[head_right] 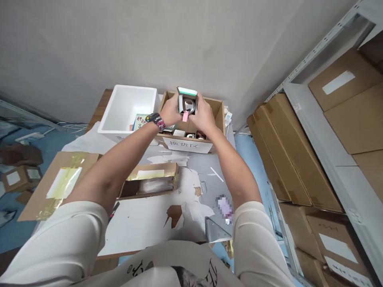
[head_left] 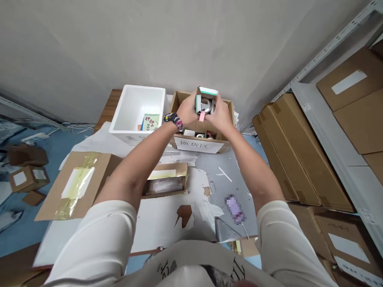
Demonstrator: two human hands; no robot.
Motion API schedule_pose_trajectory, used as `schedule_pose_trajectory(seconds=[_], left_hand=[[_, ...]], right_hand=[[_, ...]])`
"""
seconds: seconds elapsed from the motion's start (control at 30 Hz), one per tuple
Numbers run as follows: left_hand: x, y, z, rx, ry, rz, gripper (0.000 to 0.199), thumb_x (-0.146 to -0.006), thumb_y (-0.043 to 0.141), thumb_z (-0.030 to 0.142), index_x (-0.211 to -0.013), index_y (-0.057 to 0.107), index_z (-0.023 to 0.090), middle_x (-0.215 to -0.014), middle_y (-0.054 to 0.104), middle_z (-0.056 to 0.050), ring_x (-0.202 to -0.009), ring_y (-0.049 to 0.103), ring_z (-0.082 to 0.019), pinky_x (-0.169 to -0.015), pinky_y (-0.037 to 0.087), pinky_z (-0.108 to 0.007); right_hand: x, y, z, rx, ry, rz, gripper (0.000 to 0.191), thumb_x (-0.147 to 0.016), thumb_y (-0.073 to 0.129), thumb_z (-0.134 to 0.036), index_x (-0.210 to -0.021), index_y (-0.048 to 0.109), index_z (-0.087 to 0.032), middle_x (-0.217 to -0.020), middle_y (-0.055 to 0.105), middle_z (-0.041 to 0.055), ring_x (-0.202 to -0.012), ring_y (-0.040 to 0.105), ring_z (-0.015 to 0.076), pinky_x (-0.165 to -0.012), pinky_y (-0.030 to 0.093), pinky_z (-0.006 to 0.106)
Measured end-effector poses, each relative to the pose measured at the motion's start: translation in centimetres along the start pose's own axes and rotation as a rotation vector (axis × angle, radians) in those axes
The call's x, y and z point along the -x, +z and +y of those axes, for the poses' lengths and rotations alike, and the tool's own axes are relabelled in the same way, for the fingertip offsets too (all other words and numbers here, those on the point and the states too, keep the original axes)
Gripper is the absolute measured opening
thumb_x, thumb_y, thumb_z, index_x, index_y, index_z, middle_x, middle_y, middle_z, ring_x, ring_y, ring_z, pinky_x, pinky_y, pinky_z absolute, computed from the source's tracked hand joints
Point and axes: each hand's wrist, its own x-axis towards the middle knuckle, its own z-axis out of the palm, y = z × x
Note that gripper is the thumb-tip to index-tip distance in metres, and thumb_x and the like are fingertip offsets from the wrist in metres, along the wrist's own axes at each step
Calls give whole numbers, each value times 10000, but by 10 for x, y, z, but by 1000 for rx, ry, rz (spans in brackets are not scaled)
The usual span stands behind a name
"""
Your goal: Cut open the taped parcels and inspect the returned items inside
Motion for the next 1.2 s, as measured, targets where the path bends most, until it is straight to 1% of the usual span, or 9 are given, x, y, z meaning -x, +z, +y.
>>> schedule_pose_trajectory(seconds=[0.17, 0.3, 0.4, 0.5, 0.67, 0.8, 0.9, 1.03, 1.2], left_hand=[[6, 33, -75, -178, -364, -79, 929, -906, 892, 368, -1704, 473, 137, -1440, 788, -245, -1328, 772, -390, -1258, 523, -591], [41, 40, -106, -392, -533, -220, 1092, -907, 849, 335, -1843, 312, 166, -1608, 721, -259, -1591, 600, -453, -1409, 158, -818], [53, 35, -114, -528, -630, -473, 935, -875, 858, 370, -1737, 544, 186, -1642, 709, -246, -1697, 471, -495, -1395, 54, -869], [61, 25, -103, -555, -585, -558, 611, -927, 785, 343, -1526, 765, 228, -1582, 763, -188, -1650, 551, -453, -1430, 152, -787], [140, -26, -40, -253, -352, -215, 536, -1052, 657, 355, -1567, 769, 253, -1578, 783, -112, -1514, 702, -326, -1350, 487, -534], [271, -102, 6, 11, -504, 250, 548, -1072, 754, 541, -1523, 762, 229, -1369, 864, -108, -1288, 825, -310, -1254, 601, -566], [373, -142, 13, 53, -619, 659, 556, -1035, 829, 577, -1470, 730, 244, -1339, 858, -80, -1295, 813, -327, -1281, 577, -656], [462, -135, 5, 97, -843, 725, 659, -927, 894, 657, -1393, 729, 221, -1432, 812, -140, -1399, 758, -379, -1321, 524, -696], [498, -90, 5, 479, -1145, 542, 720, -1041, 636, 808, -1518, 692, 273, -1621, 717, -180, -1542, 669, -348, -1284, 564, -586]], right_hand=[[-24, 81, 74, -57, 156, -19, 660, -912, 829, -288, -1502, 539, -237, -1354, 799, 136, -1264, 764, 366, -1176, 599, 605], [0, 132, 100, -76, 320, -154, 746, -835, 878, -231, -1515, 572, -197, -1348, 815, 158, -1228, 776, 358, -1129, 624, 538], [11, 153, 106, -68, 470, -356, 701, -839, 897, -216, -1488, 639, -168, -1298, 843, 151, -1177, 801, 335, -1090, 637, 481], [12, 154, 107, 47, 555, -507, 529, -910, 848, -189, -1423, 730, -139, -1261, 864, 160, -1156, 819, 309, -1113, 613, 459], [45, 111, 99, 82, 361, -270, 524, -1004, 682, -151, -1523, 760, -169, -1211, 891, 135, -1154, 833, 293, -1153, 599, 487], [146, 66, 61, -42, 238, 15, 417, -1092, 625, -306, -1451, 830, -257, -1229, 897, 104, -1226, 839, 301, -1167, 619, 473], [240, 64, 18, -116, 344, 117, 373, -1060, 692, -395, -1362, 863, -258, -1140, 900, 91, -1118, 848, 290, -1060, 655, 428], [331, 108, -23, -236, 575, 132, 356, -956, 774, -462, -1184, 892, -216, -929, 854, 63, -903, 789, 264, -932, 646, 397], [367, 162, -28, -311, 864, 72, 418, -853, 742, -452, -1140, 878, -180, -736, 708, -12, -788, 688, 231, -934, 631, 406]])
